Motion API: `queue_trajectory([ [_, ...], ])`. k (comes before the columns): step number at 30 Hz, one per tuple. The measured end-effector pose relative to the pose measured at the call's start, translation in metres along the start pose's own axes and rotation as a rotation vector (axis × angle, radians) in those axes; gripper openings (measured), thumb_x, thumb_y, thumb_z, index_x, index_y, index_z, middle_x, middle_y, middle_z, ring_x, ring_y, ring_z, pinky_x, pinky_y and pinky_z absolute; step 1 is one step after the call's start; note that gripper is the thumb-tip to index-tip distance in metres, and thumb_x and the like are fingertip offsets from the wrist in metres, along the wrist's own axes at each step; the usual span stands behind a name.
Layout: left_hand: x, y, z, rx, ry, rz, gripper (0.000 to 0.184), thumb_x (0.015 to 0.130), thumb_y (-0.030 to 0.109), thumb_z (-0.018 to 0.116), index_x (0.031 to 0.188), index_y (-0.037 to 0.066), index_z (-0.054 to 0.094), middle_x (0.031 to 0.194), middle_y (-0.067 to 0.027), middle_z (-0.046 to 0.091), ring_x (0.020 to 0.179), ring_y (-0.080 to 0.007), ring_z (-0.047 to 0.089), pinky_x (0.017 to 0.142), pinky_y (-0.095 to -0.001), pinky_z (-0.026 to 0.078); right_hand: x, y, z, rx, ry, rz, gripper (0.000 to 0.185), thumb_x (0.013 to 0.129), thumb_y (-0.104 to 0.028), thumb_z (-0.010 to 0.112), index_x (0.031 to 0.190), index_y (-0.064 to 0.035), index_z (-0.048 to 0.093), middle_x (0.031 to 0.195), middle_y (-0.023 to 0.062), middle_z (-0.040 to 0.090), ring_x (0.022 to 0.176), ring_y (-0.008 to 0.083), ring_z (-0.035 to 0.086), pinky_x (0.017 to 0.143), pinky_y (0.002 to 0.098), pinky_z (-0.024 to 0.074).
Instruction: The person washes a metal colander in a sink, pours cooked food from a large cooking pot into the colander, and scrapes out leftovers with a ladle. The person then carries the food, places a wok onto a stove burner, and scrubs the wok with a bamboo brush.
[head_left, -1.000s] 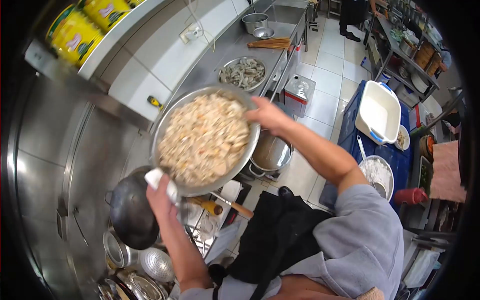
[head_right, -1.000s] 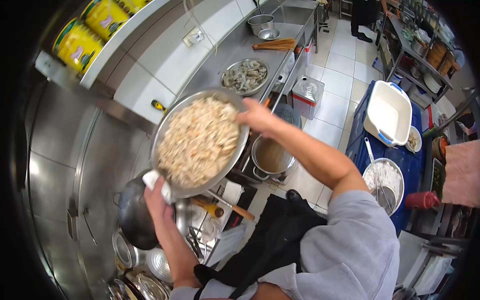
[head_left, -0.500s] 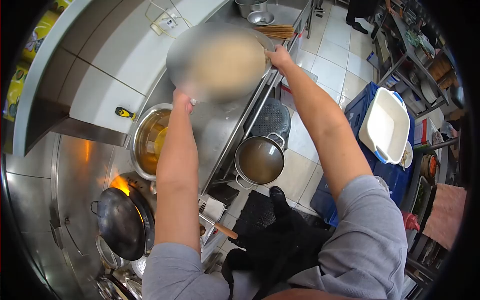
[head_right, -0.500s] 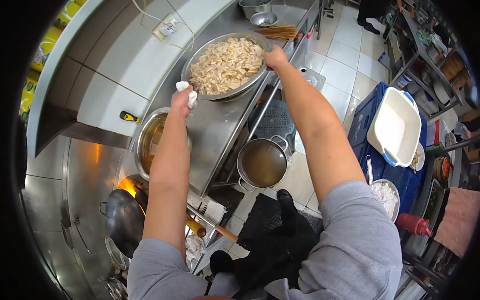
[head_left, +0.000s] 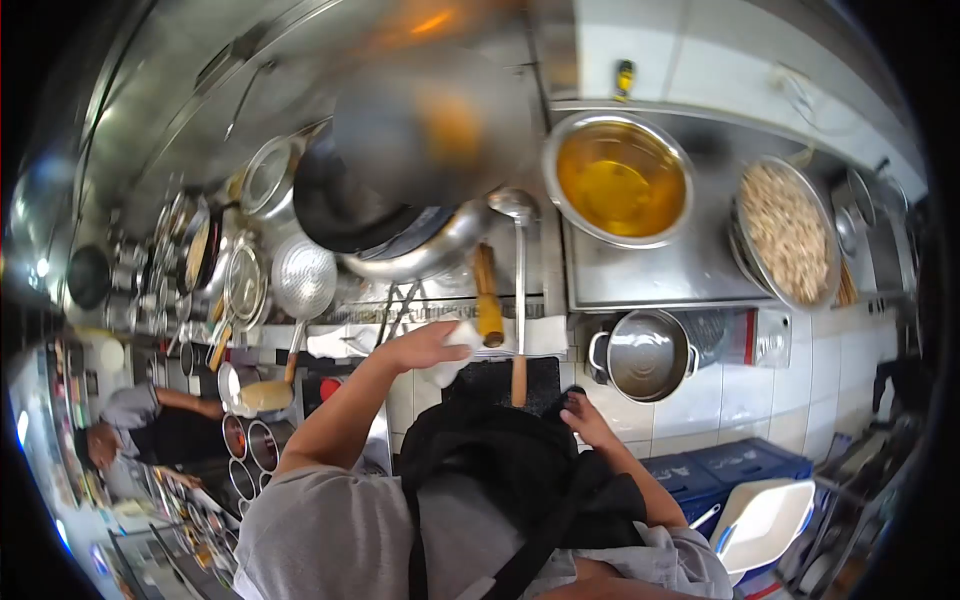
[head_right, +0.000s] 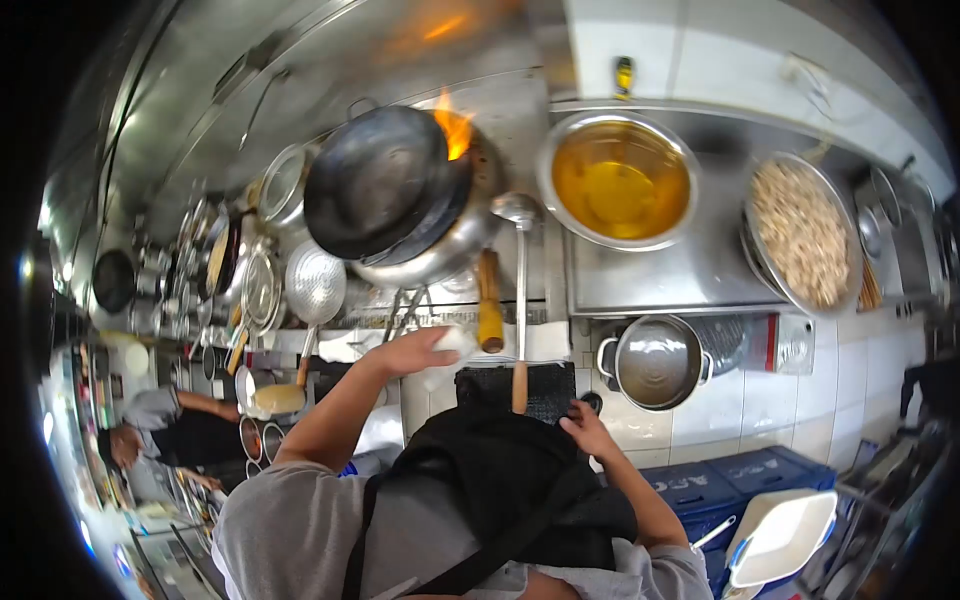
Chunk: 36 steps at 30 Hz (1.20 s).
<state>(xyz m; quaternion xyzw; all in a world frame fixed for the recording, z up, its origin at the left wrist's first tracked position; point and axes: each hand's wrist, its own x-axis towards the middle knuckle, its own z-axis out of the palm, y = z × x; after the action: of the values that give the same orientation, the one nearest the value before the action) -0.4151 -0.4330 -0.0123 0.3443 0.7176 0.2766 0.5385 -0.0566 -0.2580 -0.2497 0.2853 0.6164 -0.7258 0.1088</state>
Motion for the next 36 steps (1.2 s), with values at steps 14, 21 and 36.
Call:
queue_trajectory([
  [14,0.017,-0.19,-0.169,-1.631,0.605,0.119,0.05,0.101,0.056,0.037,0.128,0.014,0.046,0.122,-0.0092,0.058,0.114,-0.0295,0.057,0.093,-0.0647,0.043,0.067,-0.257,0.174,-0.112,0.553,0.109,0.023,0.08,-0.004,0.057,0.101,-0.0045,0.046,0.063,0.005,0.047,0.048,0.0151,0.05,0.039,0.0319,0.0404],
  [21,0.046,-0.187,-0.187,-1.442,0.877,0.133,0.031,0.081,0.008,0.063,0.107,-0.006,0.056,0.097,-0.0156,0.064,0.083,-0.0254,0.065,0.068,-0.0403,0.054,0.138,-0.366,0.24,-0.115,0.212,-0.181,0.029,0.086,0.002,0.055,0.107,-0.0102,0.041,0.069,0.0059,0.051,0.047,0.0179,0.053,0.042,0.0302,0.0479],
  [36,-0.28,-0.379,-0.183,-1.222,0.757,0.115,0.053,0.091,0.031,0.068,0.131,0.004,0.047,0.104,-0.0055,0.063,0.088,-0.0159,0.063,0.076,-0.0331,0.052,0.596,-0.557,0.653,-0.078,-0.349,-0.107,0.029,0.081,0.003,0.053,0.109,0.0069,0.047,0.077,0.0133,0.058,0.064,0.0253,0.058,0.055,0.0379,0.0522],
])
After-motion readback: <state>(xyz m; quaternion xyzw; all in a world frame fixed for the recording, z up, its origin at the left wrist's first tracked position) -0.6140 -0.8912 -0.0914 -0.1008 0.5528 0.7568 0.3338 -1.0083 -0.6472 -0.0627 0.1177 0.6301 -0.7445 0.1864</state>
